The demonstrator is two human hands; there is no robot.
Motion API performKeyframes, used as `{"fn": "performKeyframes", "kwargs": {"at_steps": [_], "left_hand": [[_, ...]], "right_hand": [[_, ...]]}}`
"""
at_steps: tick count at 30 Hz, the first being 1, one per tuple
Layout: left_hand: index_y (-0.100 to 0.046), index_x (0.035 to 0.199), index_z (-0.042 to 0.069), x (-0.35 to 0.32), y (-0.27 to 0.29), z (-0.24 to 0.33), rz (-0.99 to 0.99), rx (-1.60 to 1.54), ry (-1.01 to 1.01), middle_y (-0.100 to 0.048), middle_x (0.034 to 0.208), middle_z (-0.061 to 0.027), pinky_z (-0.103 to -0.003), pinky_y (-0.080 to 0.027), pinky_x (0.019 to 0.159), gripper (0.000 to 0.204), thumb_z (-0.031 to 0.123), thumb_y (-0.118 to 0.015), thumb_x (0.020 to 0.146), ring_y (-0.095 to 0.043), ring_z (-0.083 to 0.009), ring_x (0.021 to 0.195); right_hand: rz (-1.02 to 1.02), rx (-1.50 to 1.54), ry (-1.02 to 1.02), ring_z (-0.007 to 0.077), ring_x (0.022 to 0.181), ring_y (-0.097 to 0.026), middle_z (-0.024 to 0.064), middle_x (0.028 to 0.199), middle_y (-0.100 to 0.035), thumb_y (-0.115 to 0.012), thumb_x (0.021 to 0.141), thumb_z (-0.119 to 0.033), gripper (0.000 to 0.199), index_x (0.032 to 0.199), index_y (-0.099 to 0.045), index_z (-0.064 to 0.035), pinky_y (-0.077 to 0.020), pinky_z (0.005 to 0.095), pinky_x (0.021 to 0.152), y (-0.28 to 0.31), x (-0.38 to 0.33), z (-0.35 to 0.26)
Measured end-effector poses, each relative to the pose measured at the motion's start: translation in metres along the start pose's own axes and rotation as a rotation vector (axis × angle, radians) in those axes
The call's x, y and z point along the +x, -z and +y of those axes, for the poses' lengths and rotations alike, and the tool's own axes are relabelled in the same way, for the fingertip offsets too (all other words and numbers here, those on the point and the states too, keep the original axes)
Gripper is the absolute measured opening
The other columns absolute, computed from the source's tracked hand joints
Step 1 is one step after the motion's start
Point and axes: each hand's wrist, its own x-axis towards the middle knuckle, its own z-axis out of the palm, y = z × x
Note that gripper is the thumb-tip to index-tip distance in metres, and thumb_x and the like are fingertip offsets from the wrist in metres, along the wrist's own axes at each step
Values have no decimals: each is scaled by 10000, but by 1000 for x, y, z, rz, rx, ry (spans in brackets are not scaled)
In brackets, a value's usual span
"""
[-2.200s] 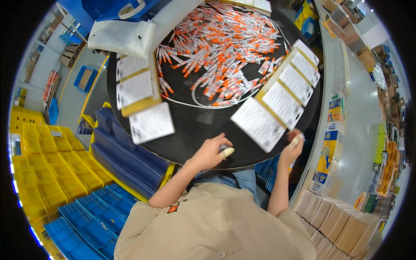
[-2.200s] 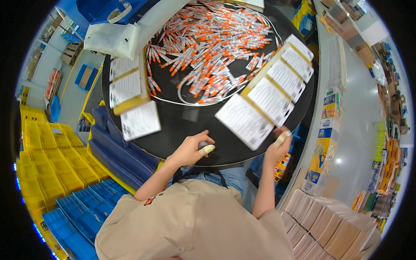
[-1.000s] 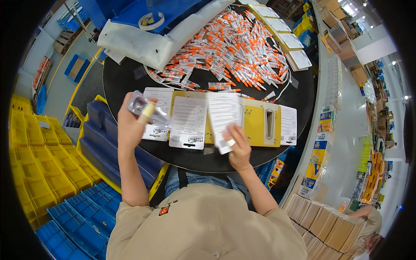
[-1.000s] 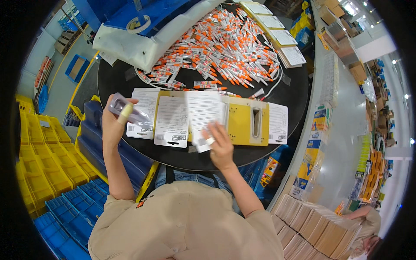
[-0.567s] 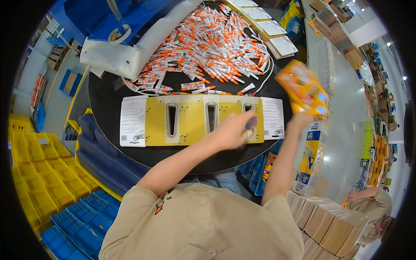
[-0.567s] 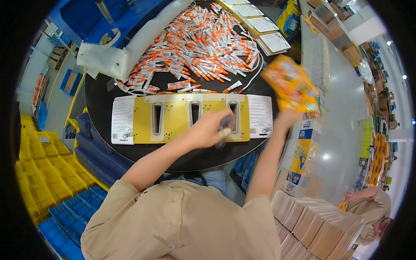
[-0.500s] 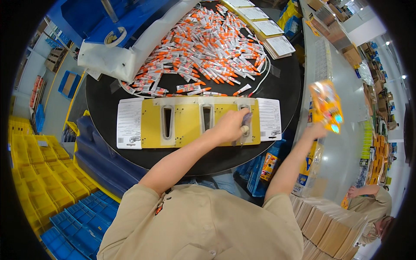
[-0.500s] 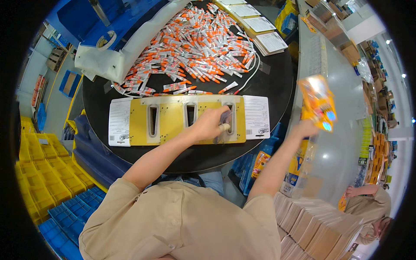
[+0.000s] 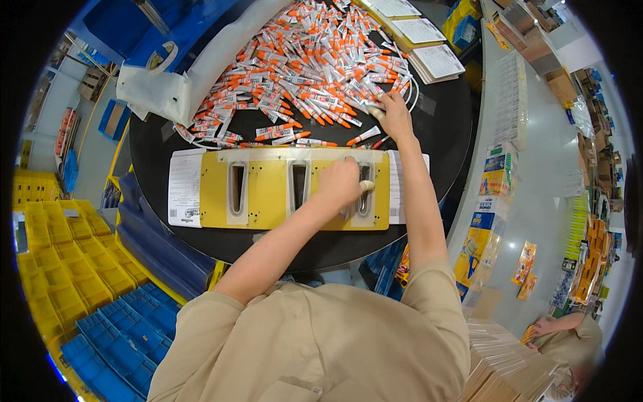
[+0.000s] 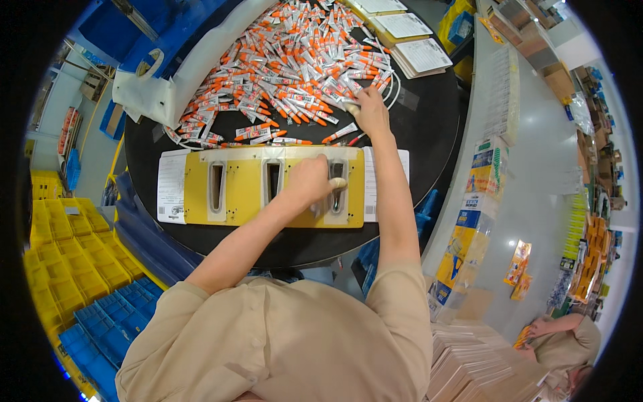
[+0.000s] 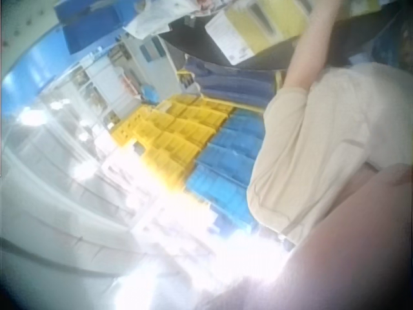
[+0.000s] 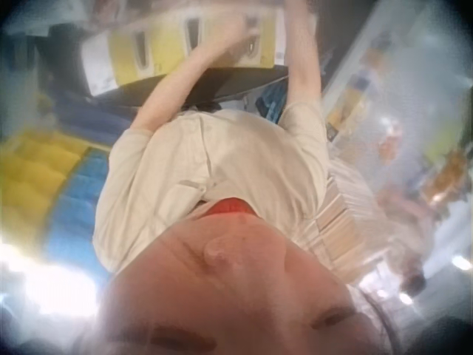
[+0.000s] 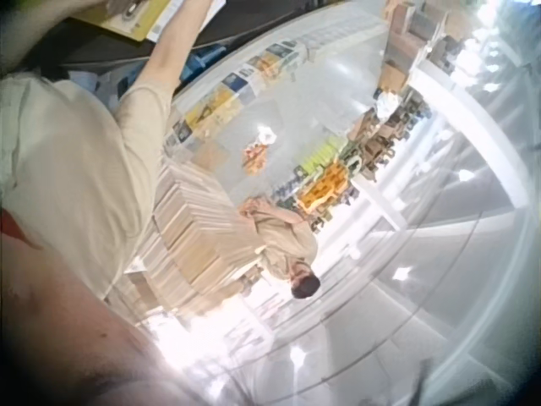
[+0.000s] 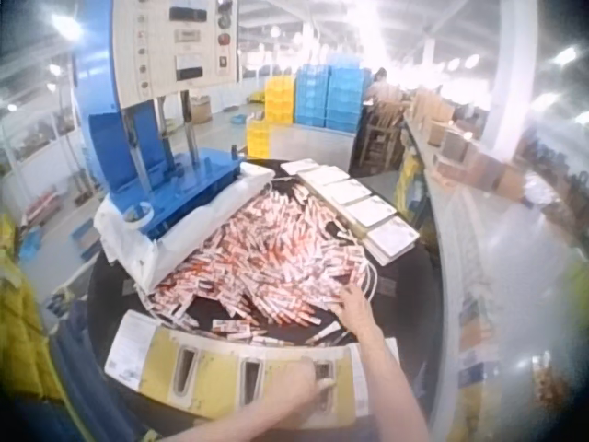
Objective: The person repeatedly picks up small orange-handled knives from a pile, places them into yellow cardboard packaging inserts, and stacks the completed packages on the table. The process is continuous and repetitive throughout the clip.
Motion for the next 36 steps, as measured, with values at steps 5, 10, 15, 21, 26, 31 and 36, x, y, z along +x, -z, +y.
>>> {"fn": "performKeyframes", "kwargs": {"at_steps": [5, 10, 15, 21, 26, 31, 36], "left_hand": [[-563, 914, -44, -13, 14, -31, 24, -251, -71, -648, 840, -224, -414, -505, 731, 534, 435, -730, 745, -646, -356, 796], [-572, 934, 28, -29, 40, -77, 34, -509, -158, -645, 816, -155, -379, -484, 692, 321, 264, -700, 758, -625, -317, 737], [-594, 895, 29, -26, 47, -96, 54, -183, -116, -653, 800, -146, -404, -485, 687, 305, 266, -719, 751, -630, -335, 760], [-606, 835, -42, -27, 56, -99, 68, 73, -25, -651, 777, -210, -437, -508, 675, 654, 562, -765, 639, -642, -363, 777], [-577, 865, -51, -45, 66, -126, 152, -122, -78, -648, 832, -217, -417, -521, 693, 555, 468, -726, 737, -651, -342, 776], [-579, 968, 2, -68, 79, -183, 197, -476, -130, -633, 826, -140, -357, -491, 723, 285, 204, -667, 788, -647, -239, 793], [-598, 1016, 7, -69, 97, -192, 201, -223, -19, -653, 822, -138, -375, -493, 719, 419, 324, -722, 772, -645, -289, 784]], "right_hand": [[317, 95, -59, 280, 768, -627, 136, 887, -604, -619, 869, -134, 183, 1016, -615, -24, -495, 364, 637, 37, -6, -38], [-43, 790, -379, 83, 561, -570, 40, 722, -564, -519, 898, 2, 334, 1226, -542, -55, -452, 235, 512, 57, -98, -86], [-122, 292, -187, 145, 692, -602, 76, 852, -603, -632, 833, -40, 214, 1043, -675, -51, -476, 279, 608, 60, -112, -92], [-555, -151, 109, 299, 912, -595, 123, 941, -607, -681, 753, -63, 170, 923, -683, -66, -486, 385, 790, 26, -25, -68], [-679, -317, 242, 345, 867, -576, 133, 895, -598, -633, 753, -52, 206, 948, -566, -48, -469, 429, 745, 28, 8, -96], [-148, 153, 565, 261, 864, -618, 78, 897, -653, -638, 736, -4, 117, 838, -630, -62, -508, 332, 744, 35, -63, -171], [-223, 60, 703, 265, 949, -623, 98, 1060, -643, -590, 749, -26, 173, 913, -637, -56, -517, 344, 827, 28, -131, -200]]}}
